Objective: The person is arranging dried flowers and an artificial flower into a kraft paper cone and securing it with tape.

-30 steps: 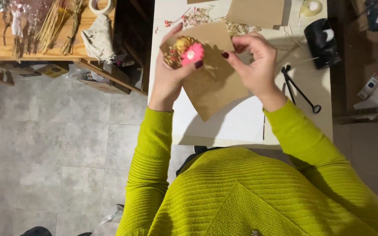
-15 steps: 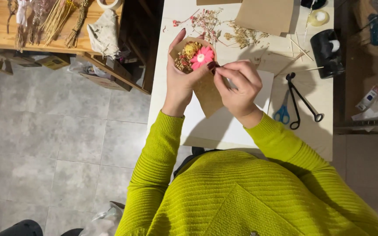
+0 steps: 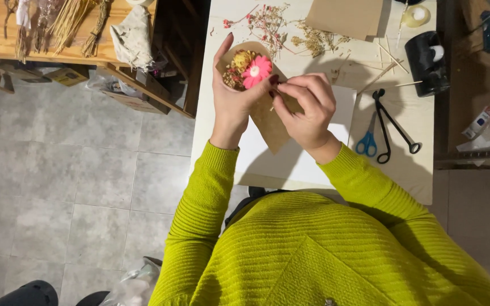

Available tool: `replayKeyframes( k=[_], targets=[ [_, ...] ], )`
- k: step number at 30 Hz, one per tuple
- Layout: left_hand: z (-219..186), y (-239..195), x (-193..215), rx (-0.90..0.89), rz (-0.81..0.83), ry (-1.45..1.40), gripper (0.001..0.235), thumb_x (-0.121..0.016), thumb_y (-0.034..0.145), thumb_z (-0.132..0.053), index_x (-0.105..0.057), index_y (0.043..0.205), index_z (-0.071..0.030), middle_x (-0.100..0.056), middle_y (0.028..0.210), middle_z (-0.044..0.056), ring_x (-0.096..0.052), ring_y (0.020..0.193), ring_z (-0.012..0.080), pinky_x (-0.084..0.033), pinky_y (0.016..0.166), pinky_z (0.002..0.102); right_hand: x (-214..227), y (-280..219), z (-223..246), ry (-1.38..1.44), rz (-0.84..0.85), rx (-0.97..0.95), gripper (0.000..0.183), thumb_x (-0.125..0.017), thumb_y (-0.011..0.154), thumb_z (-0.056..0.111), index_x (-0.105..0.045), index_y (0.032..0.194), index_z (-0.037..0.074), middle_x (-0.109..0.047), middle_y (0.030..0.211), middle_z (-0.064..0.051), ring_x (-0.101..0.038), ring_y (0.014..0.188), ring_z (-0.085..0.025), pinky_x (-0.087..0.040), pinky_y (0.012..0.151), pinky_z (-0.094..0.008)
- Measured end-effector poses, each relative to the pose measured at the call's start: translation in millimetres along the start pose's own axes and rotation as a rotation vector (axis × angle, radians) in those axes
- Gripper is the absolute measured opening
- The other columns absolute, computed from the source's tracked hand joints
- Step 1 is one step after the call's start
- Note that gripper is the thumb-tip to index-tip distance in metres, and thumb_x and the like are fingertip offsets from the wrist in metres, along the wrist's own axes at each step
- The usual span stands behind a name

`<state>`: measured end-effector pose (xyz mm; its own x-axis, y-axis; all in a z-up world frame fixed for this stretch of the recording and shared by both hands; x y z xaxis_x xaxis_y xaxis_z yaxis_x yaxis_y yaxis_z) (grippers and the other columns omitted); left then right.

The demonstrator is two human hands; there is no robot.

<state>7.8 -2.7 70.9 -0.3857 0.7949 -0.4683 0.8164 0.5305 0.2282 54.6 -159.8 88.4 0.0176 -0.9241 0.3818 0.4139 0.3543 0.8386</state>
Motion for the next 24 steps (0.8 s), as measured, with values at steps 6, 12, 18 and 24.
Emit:
replayKeyframes(
  k=[6,12,18,24],
  targets=[
    [11,10,13,0.055,-0.089,-0.114,0.096,-0.084,0.078,0.006,-0.029,0.157,-0.003,-0.059,0.129,0.015,-0.068,0.115,0.0254,-0.062,0.103,0.040,10,-44,2,-0.050,0.157,0.046,0.044,-0.095,0.082,0.021,-0.069,0.115,0.007,-0.060,0.121,-0.010,-0.056,0.116,-0.030,-0.045,0.102,-0.048],
    [51,18,35,0.169,-0.281,-0.239,0.092,-0.081,0.079,0.002,-0.029,0.155,0.000,-0.059,0.127,0.019,-0.066,0.110,0.0273,-0.059,0.095,0.041,4,-74,24,-0.215,0.467,-0.083,0.061,-0.088,0.068,0.032,-0.071,0.118,0.001,-0.057,0.125,-0.018,-0.048,0.122,-0.037,-0.031,0.104,-0.052],
    [70,18,49,0.266,-0.401,-0.233,0.090,-0.081,0.080,-0.001,-0.028,0.152,0.002,-0.059,0.126,0.021,-0.065,0.108,0.0270,-0.057,0.094,0.042,17,-82,10,-0.280,0.438,-0.034,0.010,-0.081,0.087,0.014,-0.075,0.095,0.011,-0.058,0.141,-0.008,-0.045,0.143,-0.027,-0.029,0.119,-0.049],
    [112,10,71,0.401,-0.477,-0.247,0.090,-0.082,0.077,-0.006,-0.029,0.150,0.002,-0.060,0.125,0.022,-0.066,0.108,0.0295,-0.059,0.094,0.044,23,-74,-5,-0.106,0.553,-0.125,0.007,-0.076,0.086,0.011,-0.070,0.084,0.009,-0.042,0.162,-0.017,-0.031,0.155,-0.038,-0.015,0.127,-0.059]
  ],
)
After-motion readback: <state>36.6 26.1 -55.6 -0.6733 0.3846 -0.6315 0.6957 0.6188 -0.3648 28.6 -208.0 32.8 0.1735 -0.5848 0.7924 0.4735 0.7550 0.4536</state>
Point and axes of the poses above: each hand's wrist, its own y-axis towards the middle knuckle, its own x-axis out of the back of the hand, z = x × y, the point moved 2 cm from there along y, towards the middle knuckle
